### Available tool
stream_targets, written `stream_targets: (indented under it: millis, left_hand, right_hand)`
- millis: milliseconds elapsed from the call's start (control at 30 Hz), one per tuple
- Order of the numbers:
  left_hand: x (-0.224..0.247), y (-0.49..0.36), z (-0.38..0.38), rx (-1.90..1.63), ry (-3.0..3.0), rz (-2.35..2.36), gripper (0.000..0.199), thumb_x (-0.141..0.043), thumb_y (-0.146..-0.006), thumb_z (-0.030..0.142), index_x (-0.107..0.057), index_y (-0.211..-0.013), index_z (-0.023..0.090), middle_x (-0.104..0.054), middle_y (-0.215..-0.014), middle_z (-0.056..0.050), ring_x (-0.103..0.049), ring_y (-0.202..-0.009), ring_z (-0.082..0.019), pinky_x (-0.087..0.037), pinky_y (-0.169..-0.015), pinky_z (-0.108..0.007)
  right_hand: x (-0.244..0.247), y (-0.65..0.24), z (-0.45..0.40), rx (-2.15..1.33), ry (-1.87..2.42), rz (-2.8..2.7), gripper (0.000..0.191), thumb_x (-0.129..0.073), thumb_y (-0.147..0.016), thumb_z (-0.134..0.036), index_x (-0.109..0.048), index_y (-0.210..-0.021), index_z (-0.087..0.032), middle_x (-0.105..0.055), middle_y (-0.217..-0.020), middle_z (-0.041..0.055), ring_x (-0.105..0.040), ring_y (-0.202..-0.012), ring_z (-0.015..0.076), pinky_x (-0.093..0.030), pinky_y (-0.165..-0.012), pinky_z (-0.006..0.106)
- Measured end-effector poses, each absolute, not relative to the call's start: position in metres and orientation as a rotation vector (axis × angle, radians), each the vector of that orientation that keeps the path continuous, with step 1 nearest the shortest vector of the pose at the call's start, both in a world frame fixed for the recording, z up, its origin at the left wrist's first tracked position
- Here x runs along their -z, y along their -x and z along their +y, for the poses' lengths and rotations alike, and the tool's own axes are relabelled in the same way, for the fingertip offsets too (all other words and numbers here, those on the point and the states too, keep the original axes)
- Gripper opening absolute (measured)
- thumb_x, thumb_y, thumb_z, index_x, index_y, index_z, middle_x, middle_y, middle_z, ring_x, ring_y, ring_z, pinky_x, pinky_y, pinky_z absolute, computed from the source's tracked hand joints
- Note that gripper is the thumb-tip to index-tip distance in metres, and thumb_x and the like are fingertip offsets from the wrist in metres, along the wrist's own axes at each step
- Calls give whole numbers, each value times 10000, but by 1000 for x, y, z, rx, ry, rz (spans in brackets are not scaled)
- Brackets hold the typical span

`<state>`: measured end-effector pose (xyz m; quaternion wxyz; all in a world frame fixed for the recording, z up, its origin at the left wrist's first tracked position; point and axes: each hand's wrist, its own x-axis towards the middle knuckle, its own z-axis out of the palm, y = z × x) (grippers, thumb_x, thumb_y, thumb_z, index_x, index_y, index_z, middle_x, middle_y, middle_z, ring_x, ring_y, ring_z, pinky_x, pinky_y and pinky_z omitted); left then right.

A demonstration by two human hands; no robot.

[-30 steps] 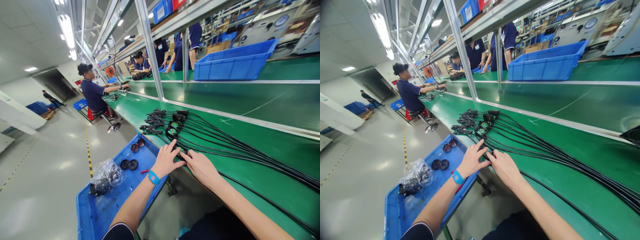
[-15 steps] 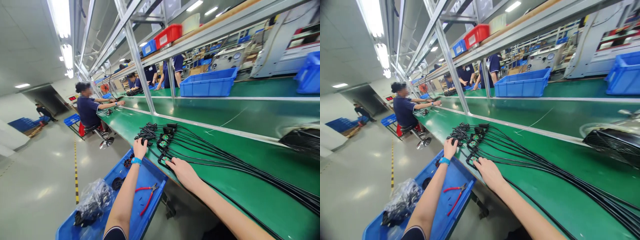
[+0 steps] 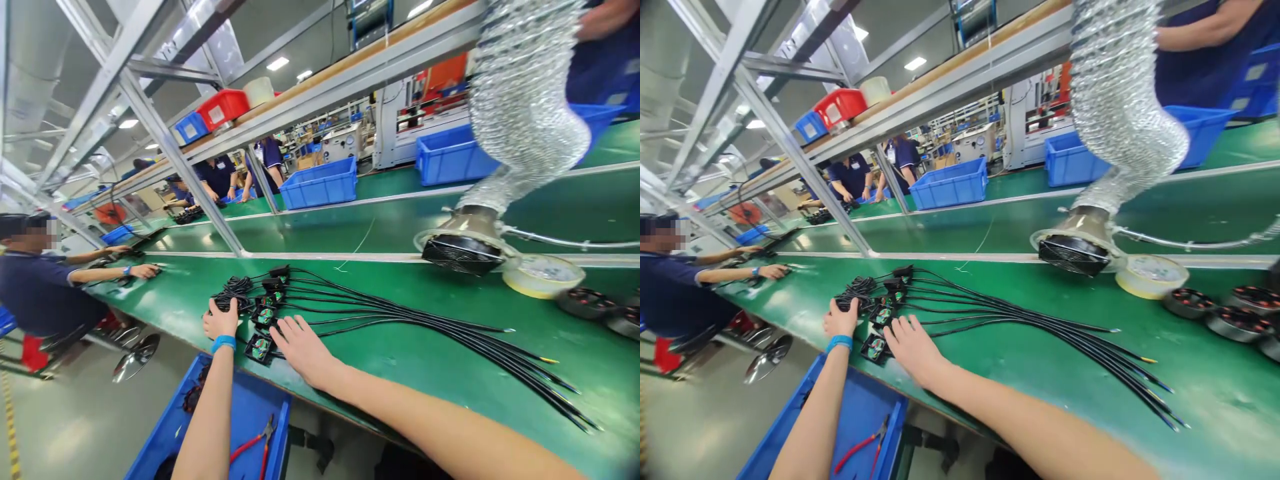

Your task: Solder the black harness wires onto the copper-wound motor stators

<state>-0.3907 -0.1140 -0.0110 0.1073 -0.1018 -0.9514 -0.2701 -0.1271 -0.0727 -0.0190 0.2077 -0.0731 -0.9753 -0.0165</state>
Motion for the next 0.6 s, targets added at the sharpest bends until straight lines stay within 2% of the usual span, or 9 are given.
stream_targets:
  millis: [67, 133, 200, 233, 333, 400, 467, 533, 600]
  left_hand:
    - [11, 392, -113, 795, 300, -2806, 822, -426, -851, 706, -330, -1511, 224, -426, -1441, -232, -485, -1276, -449, -371, -1037, -553]
    - [12, 398, -111, 802, 295, -2807, 818, -419, -845, 710, -349, -1503, 229, -429, -1432, -235, -484, -1271, -458, -380, -1024, -552]
    - [15, 409, -110, 805, 289, -2798, 837, -420, -823, 735, -369, -1498, 243, -436, -1428, -231, -488, -1269, -458, -395, -1016, -544]
    - [18, 415, -109, 804, 302, -2799, 853, -419, -813, 749, -374, -1499, 244, -443, -1426, -229, -490, -1271, -454, -401, -1014, -542]
    - [26, 434, -107, 773, 361, -2810, 892, -416, -796, 765, -384, -1502, 220, -469, -1417, -232, -484, -1296, -429, -398, -1042, -526]
    - [30, 444, -106, 741, 403, -2823, 903, -416, -795, 760, -391, -1499, 195, -486, -1408, -238, -478, -1313, -411, -388, -1065, -507]
    - [32, 452, -104, 716, 430, -2835, 909, -406, -796, 761, -396, -1496, 181, -494, -1404, -242, -473, -1324, -404, -386, -1071, -501]
    - [32, 454, -102, 700, 442, -2841, 906, -402, -802, 756, -396, -1495, 173, -500, -1403, -244, -470, -1327, -405, -387, -1068, -509]
    - [29, 453, -101, 709, 463, -2848, 893, -413, -816, 736, -386, -1500, 163, -501, -1400, -250, -467, -1331, -408, -385, -1070, -515]
  right_hand:
    - [17, 105, -60, 86, 381, -2726, 799, -698, -839, -284, -328, -1498, -26, -363, -1510, 277, -315, -1401, 423, -197, -1164, 593]
    - [16, 75, -43, 125, 652, -2742, 829, -714, -835, -390, -353, -1500, -51, -327, -1541, 273, -280, -1422, 453, -170, -1161, 627]
    - [15, 39, -25, 157, 931, -2736, 849, -731, -808, -440, -388, -1487, -65, -345, -1531, 276, -329, -1393, 467, -233, -1128, 632]
    - [13, 20, -16, 170, 1043, -2722, 822, -726, -810, -418, -405, -1476, -58, -393, -1494, 287, -399, -1346, 460, -299, -1090, 618]
    - [9, -42, 8, 199, 1255, -2689, 669, -693, -822, -273, -469, -1418, -67, -614, -1232, 237, -605, -1085, 343, -478, -892, 458]
    - [6, -80, 21, 220, 1311, -2689, 551, -683, -806, -199, -546, -1330, -100, -656, -1097, 168, -622, -1001, 291, -490, -789, 366]
    - [6, -112, 28, 244, 1330, -2694, 343, -652, -808, -139, -635, -1150, -131, -657, -1011, 121, -625, -938, 257, -473, -735, 322]
    - [9, -134, 29, 266, 1303, -2707, 193, -617, -824, -104, -652, -1006, -156, -648, -946, 82, -619, -879, 222, -456, -718, 297]
    - [16, -148, 26, 303, 1250, -2707, 147, -591, -848, -105, -637, -978, -158, -631, -925, 71, -605, -858, 216, -448, -728, 300]
